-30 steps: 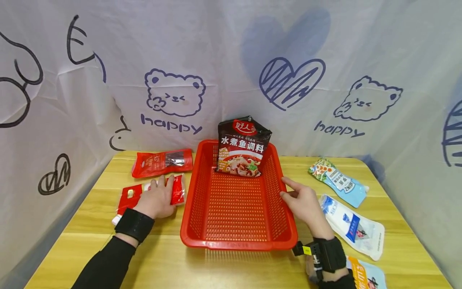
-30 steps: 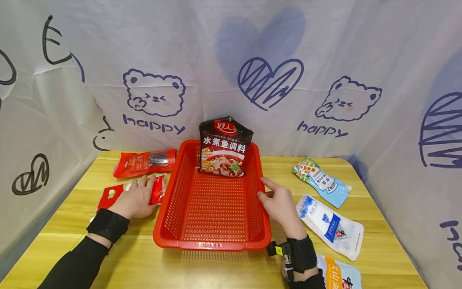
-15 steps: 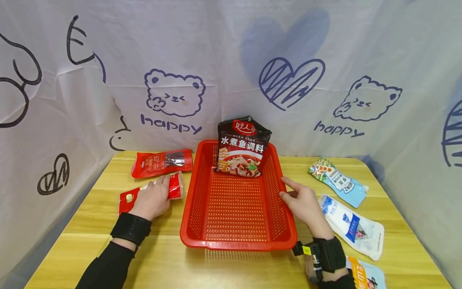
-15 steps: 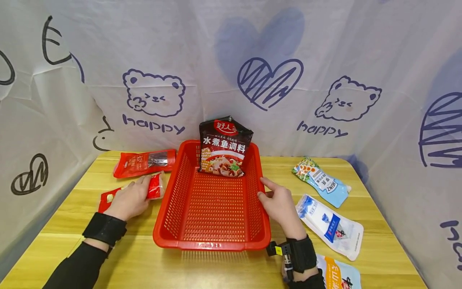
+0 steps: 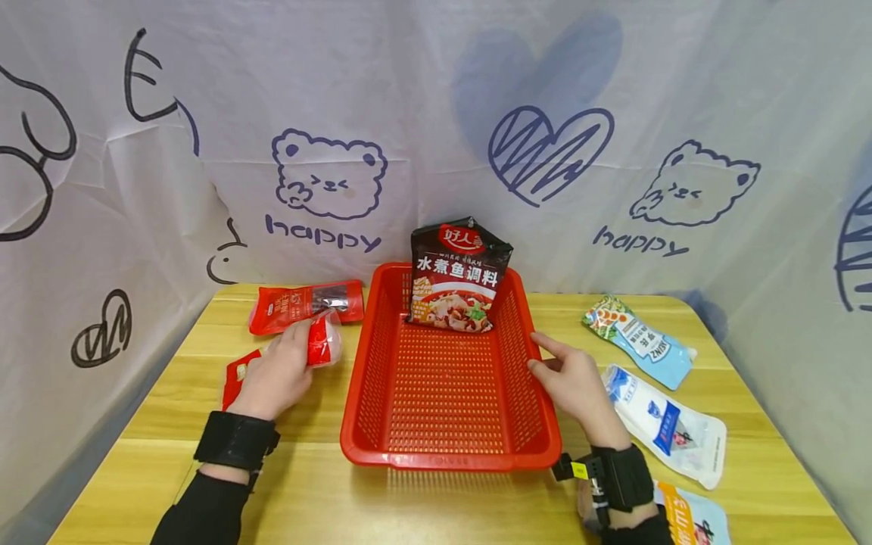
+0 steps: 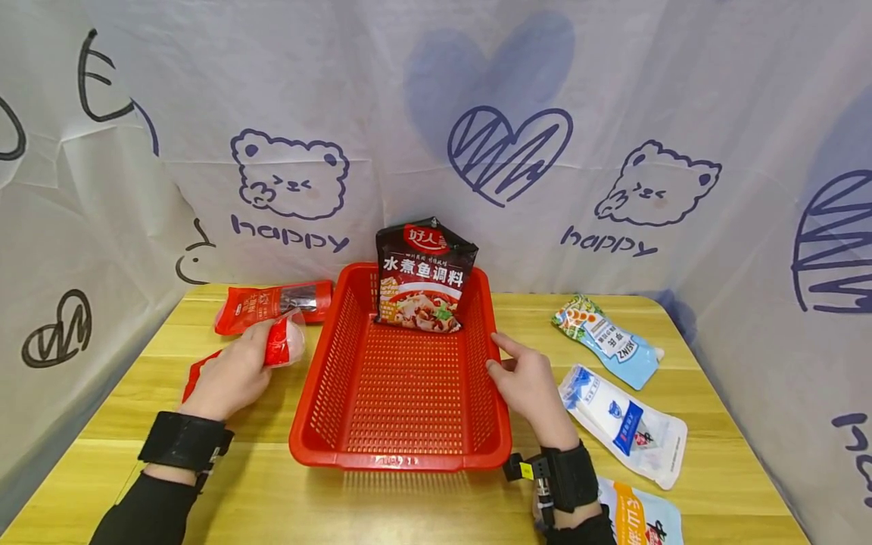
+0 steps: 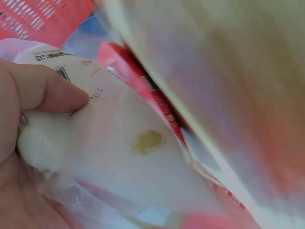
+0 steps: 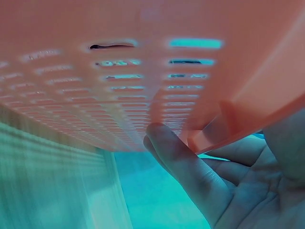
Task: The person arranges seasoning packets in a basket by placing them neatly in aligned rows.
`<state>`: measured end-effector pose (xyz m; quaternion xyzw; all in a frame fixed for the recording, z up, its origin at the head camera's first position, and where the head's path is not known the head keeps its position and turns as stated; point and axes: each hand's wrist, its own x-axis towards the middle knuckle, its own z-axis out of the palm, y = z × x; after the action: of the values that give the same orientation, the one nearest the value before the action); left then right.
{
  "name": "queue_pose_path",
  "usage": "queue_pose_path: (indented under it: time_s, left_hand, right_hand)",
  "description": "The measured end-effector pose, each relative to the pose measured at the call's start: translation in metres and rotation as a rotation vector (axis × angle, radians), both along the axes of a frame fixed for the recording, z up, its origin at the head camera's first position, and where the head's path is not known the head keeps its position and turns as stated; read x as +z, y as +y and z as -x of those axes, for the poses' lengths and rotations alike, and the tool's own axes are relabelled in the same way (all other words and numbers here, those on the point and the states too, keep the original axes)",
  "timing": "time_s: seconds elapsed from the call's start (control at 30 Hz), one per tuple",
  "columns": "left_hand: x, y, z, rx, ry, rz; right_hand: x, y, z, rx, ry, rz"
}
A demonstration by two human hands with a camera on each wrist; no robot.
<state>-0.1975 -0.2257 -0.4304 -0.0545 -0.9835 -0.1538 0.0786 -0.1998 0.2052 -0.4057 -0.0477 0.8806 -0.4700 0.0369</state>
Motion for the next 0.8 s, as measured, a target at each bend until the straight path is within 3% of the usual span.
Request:
queue_pose_path:
  time_s: [0.2, 0.57, 0.8]
  left_hand:
    - [0.012, 0.003, -0.006, 0.002, 0.029, -0.013]
    - [0.037, 0.022, -0.019, -0.063, 0.22, -0.076]
    - [0.055, 0.04, -0.029, -0.077, 0.274, -0.082]
  right_hand:
    - [0.0, -0.001, 0.0, 0.0, -0.001, 0.004]
    - [-0.001, 0.0, 0.0, -0.001, 0.008, -0.009]
    - [-0.001, 0.0, 0.0, -0.006, -0.003, 0.002]
